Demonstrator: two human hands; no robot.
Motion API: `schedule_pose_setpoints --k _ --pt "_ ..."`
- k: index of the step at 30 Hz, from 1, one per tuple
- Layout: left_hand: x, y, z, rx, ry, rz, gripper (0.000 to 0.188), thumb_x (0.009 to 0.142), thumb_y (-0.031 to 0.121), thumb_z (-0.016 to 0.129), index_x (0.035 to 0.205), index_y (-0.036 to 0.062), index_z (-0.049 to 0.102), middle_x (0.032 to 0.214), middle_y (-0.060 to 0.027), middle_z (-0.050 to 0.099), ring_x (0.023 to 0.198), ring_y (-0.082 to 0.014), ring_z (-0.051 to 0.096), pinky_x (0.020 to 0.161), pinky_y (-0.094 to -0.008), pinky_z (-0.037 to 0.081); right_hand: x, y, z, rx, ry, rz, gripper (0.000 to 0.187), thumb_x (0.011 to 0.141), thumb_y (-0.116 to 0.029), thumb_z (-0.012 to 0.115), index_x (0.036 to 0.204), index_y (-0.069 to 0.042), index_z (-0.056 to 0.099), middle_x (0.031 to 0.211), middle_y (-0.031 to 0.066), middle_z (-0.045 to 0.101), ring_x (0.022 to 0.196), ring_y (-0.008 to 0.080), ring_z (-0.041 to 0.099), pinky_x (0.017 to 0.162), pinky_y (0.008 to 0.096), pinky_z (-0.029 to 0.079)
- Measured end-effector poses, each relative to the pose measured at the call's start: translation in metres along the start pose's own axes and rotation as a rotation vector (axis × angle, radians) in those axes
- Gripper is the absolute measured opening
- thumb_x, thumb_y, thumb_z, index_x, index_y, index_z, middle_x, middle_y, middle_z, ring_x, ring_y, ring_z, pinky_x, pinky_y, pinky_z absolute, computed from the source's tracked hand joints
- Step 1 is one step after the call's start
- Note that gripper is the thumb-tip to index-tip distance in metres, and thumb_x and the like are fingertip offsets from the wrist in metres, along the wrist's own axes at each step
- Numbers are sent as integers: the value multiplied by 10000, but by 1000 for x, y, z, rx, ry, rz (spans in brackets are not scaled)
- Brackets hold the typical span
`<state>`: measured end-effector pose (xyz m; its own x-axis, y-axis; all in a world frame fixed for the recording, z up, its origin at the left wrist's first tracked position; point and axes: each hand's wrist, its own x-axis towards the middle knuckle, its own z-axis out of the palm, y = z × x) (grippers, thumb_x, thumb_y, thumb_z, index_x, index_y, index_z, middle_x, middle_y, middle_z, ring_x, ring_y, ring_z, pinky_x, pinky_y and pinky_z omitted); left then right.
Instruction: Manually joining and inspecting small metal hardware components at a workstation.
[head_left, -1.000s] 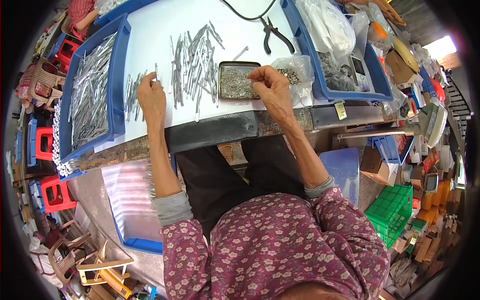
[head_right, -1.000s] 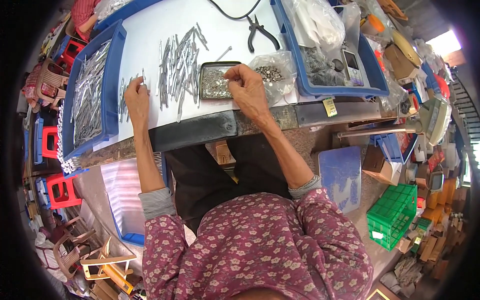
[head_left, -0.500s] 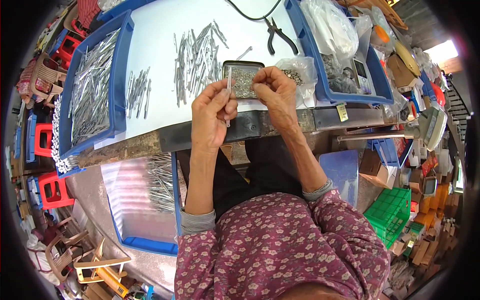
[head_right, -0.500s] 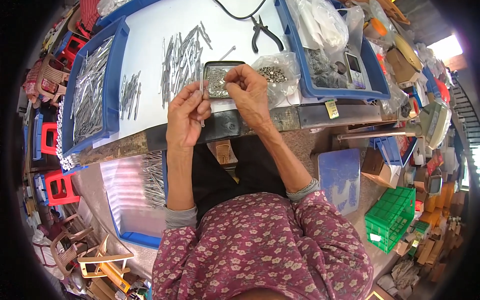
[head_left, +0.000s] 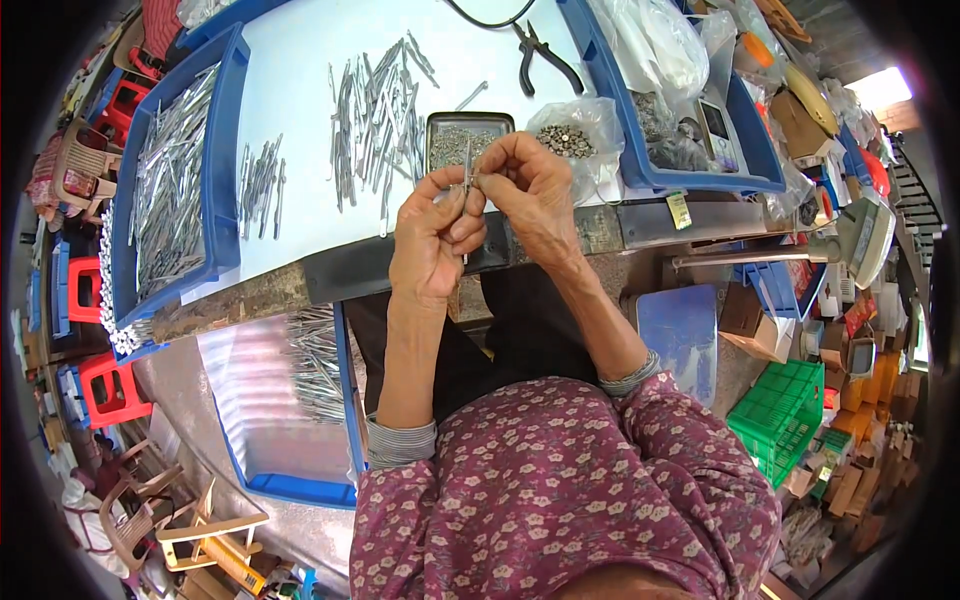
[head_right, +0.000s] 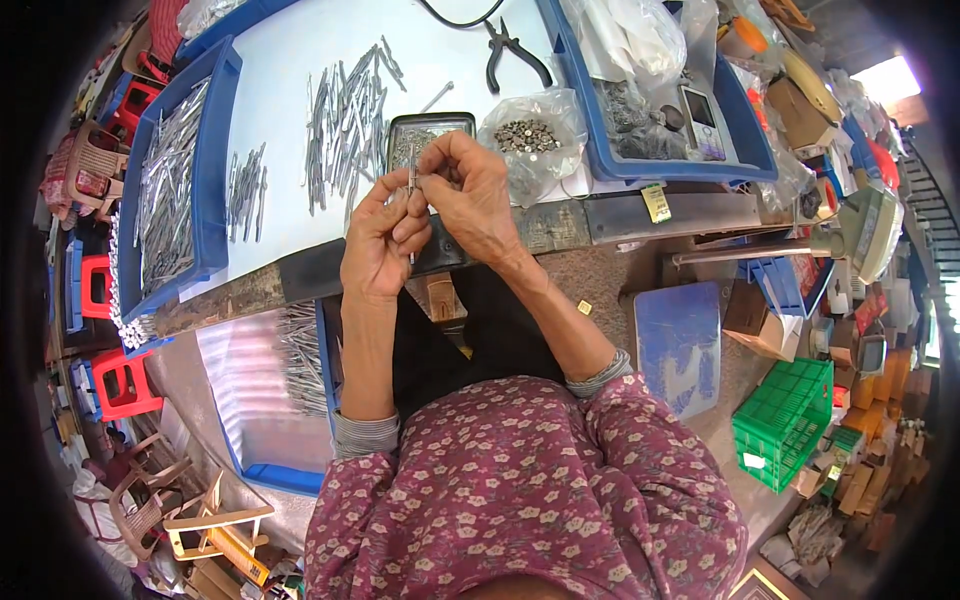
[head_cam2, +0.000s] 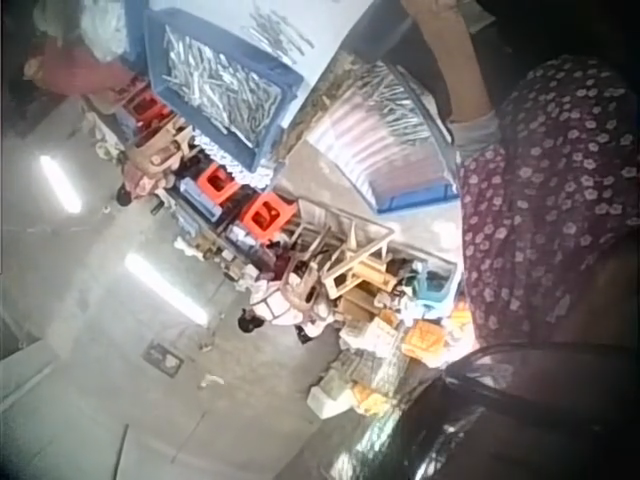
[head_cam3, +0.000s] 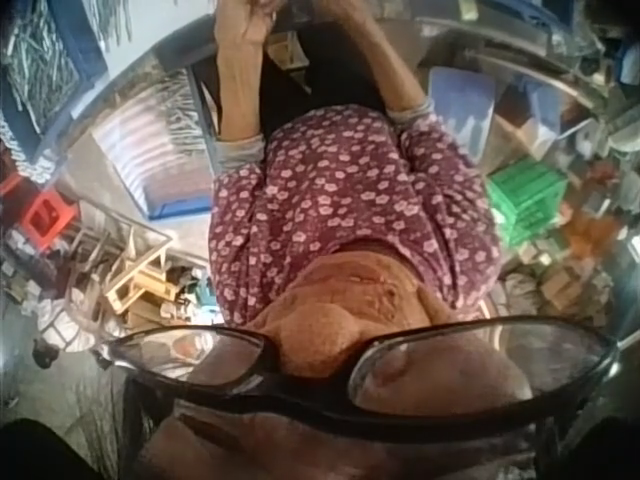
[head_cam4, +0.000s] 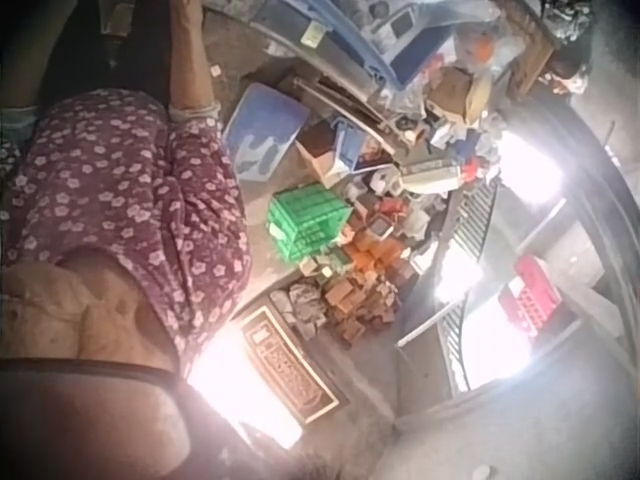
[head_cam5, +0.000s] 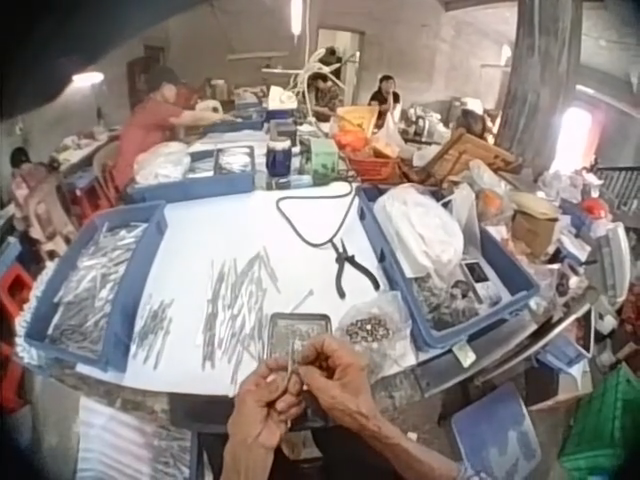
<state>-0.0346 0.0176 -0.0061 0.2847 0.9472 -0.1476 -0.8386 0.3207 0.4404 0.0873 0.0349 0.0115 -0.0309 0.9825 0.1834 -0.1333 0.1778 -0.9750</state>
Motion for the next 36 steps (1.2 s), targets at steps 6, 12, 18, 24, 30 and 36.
schedule_pose_setpoints --k 6,12,18,24,30,36 --pt "0 -2 2 51 -27 28 171 821 34 498 981 -18 465 687 -103 519 464 -82 368 382 -189 277 -1 -3 -2 -46 -10 -27 100 707 75 508 765 -7 502 641 -14 489 565 22 459 486 164 348" --pt "-4 -3 5 192 31 94 174 829 63 513 969 -16 447 656 -85 522 453 -80 380 378 -189 279 -3 -9 1 -54 -39 -39 110 714 84 490 780 -2 477 625 1 480 537 35 482 461 174 355" --pt "-5 -10 9 402 36 246 141 862 76 493 956 -7 428 616 -35 479 454 -57 359 393 -181 273 -8 -5 2 -159 -24 -94 109 736 94 443 764 -12 449 609 10 469 515 55 498 442 209 387" --pt "-7 -11 14 560 79 302 116 873 56 474 952 -9 418 611 -8 469 480 -45 383 412 -173 293 -9 -2 5 -71 -32 -45 124 739 94 442 803 -11 431 644 14 456 525 65 485 448 207 385" --pt "-4 -17 20 1043 241 532 135 871 39 455 972 -18 386 610 -28 496 519 -88 462 478 -201 380 -3 1 6 -96 33 -64 116 737 84 457 810 3 418 689 22 461 551 63 471 464 201 385" --pt "-4 -16 19 1424 227 720 118 892 41 427 1003 12 399 646 -11 524 570 -56 484 531 -160 386 -2 -16 5 -16 -5 39 172 766 19 494 916 21 409 685 32 476 547 72 479 441 204 386"
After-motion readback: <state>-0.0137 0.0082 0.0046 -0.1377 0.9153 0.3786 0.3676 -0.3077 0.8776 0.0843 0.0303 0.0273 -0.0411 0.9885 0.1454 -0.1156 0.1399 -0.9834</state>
